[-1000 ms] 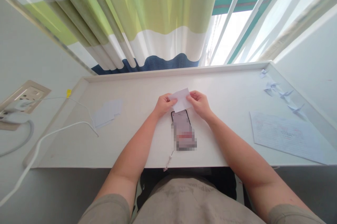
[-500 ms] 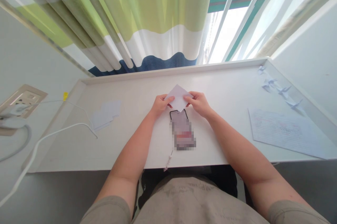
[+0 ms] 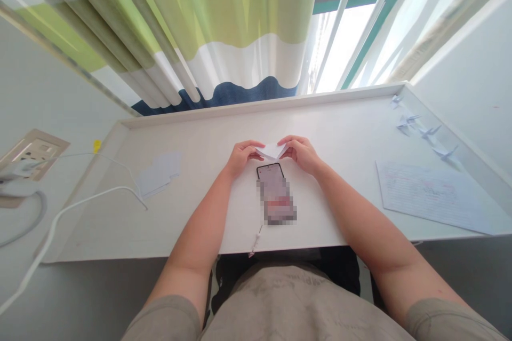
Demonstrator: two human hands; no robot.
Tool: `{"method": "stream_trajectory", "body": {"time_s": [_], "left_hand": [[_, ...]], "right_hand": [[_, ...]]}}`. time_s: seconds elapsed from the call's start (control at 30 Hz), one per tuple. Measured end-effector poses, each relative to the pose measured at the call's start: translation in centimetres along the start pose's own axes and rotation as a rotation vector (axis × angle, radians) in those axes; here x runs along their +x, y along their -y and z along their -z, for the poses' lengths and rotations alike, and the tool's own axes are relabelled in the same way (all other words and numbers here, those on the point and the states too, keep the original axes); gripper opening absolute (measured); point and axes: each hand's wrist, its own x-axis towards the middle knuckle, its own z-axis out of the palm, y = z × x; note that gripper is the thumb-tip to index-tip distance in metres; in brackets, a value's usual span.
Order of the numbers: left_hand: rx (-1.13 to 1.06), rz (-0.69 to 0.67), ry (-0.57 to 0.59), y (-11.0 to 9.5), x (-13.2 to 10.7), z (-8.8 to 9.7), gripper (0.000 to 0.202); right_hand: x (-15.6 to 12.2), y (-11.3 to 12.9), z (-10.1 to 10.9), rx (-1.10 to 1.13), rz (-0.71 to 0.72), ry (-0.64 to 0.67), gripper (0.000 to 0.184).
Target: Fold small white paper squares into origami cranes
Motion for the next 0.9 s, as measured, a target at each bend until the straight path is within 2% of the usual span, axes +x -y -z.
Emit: {"method": "stream_trajectory", "body": {"time_s": [0.07,0.2,0.33,0.47,0.73,0.9], "left_hand": [[0.015,-0.011,0.002,0.06,-0.02,-0.11,0.032],[0.111,-0.029,-0.066,0.31,0.08,-0.32,0.047],[0.127,-0.022,-0.052,0.37,0.13,-0.29,0.066],[0.12,-0.018,-0.043,0.42,0.13,-0.19,0.068],[0.101,-0.002,-0.057,0.69,0.2,-0.15,0.069],[-0.001,0.015,-0.101,0.44,0.13,-0.47,0.079]], "right_hand": [[-0.11,0.08,-0.03,-0.032,0.034,0.008,0.026],[-0.26,-0.01,-0.09,-0.203,0.101,-0.003,0.039],[-0.2,-0.15,0.09,-0.29,0.132,-0.021,0.044],[-0.09,-0.2,0.41,-0.322,0.151,-0.034,0.043],[-0.12,-0.36,0.49,-0.322,0.164,0.007,0.052],[-0.21,-0.43,0.03,-0.303,0.197,-0.025,0.053]]}}
